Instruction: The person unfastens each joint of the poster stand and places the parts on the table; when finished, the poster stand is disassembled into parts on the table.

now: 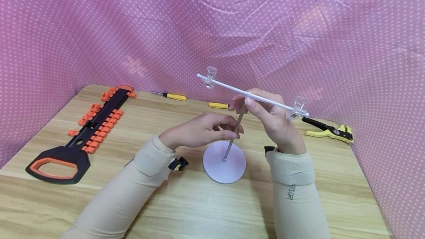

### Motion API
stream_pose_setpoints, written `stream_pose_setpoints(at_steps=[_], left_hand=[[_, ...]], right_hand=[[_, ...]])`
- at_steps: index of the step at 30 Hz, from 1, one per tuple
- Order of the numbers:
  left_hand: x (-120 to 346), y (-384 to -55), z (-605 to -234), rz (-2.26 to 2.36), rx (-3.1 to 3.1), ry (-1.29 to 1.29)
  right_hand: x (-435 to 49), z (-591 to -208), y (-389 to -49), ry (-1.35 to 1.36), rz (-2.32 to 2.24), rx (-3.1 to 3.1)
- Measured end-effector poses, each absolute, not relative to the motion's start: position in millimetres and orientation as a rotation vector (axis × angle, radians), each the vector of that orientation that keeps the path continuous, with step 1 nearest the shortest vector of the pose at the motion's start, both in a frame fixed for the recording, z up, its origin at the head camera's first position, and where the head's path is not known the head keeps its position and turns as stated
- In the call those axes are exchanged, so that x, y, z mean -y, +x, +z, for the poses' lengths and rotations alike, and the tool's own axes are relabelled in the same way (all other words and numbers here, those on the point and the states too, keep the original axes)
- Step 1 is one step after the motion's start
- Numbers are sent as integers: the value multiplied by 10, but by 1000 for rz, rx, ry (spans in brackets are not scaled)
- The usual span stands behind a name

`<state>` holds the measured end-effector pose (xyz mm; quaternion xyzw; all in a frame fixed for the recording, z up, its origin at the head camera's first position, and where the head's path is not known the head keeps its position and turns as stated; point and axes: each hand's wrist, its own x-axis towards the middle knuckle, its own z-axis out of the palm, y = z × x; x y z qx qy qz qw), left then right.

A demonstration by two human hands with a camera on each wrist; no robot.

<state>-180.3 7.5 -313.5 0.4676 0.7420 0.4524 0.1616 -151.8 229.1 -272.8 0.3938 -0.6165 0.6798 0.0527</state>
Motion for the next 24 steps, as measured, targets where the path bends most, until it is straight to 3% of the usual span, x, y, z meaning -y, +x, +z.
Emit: stream_pose_setpoints(at_steps=[24], left_hand=[[-69, -1794, -3125, 1292, -2121, 1332]], right_hand=[[-2259, -2725, -1544, 1231, 2091, 1814]])
